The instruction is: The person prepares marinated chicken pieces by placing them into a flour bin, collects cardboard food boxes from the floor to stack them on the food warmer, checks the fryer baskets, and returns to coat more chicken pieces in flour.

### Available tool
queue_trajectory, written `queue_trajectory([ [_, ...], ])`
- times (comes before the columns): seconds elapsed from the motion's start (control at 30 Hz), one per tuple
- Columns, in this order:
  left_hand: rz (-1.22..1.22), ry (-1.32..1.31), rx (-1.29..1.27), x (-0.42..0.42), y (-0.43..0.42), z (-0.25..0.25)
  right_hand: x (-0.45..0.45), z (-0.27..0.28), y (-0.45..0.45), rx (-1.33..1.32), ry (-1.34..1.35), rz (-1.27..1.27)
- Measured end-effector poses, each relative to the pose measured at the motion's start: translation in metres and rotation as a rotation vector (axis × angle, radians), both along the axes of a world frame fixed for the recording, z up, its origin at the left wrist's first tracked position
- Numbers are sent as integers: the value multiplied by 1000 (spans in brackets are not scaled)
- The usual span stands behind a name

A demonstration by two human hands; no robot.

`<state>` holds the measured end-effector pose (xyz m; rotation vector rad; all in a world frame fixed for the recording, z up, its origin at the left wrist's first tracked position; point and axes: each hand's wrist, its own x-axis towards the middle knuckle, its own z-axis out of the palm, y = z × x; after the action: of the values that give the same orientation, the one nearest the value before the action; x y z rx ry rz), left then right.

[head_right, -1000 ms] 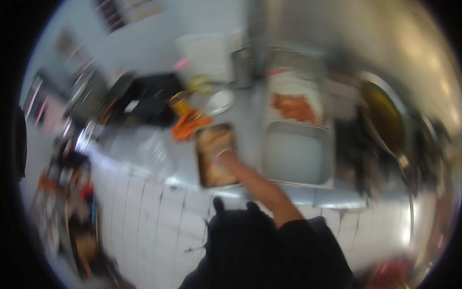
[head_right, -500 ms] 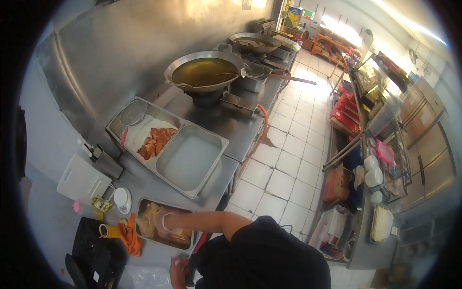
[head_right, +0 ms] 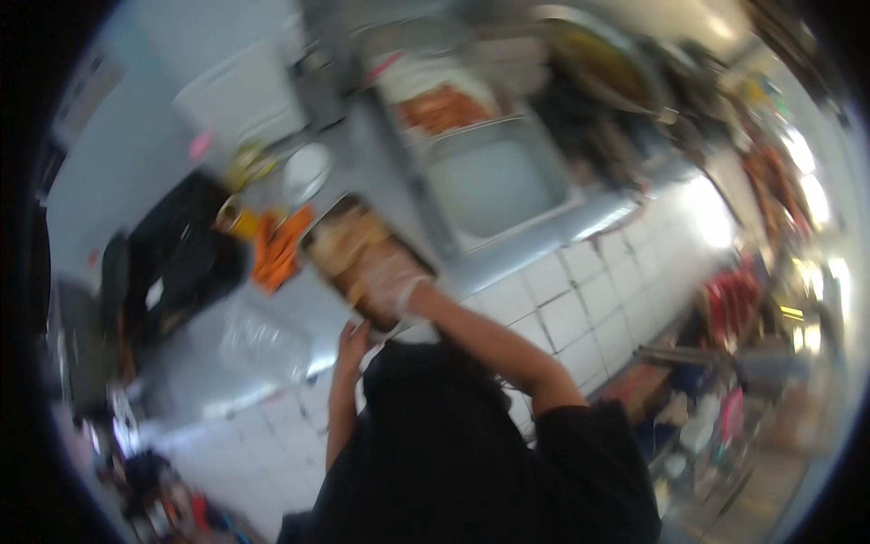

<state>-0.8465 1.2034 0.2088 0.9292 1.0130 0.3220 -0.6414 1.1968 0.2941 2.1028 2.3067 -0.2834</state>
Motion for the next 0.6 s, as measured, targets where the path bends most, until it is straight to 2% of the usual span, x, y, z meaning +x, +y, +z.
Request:
queue_trajectory([
  [0.03, 23, 102, -16, 6, 0, 21, -3, 11, -8, -34, 16, -53],
  [0.07, 94, 201, -39, 3, -4, 1, -1, 4, -15, 23, 62, -39],
  [0.13, -13, 62, -4, -1, 4, -9, 2, 0, -24, 124, 111, -49],
  [0.27, -24, 48, -27, 0, 6, -6, -2, 29, -41, 354, 234, -124],
  [0.37, -8, 21, -46, -2, 8, -5, 0, 21, -47, 569, 285, -125],
  [0.6, -23, 34, -54, -3, 8, 17, 10, 23, -37, 685, 347, -282],
])
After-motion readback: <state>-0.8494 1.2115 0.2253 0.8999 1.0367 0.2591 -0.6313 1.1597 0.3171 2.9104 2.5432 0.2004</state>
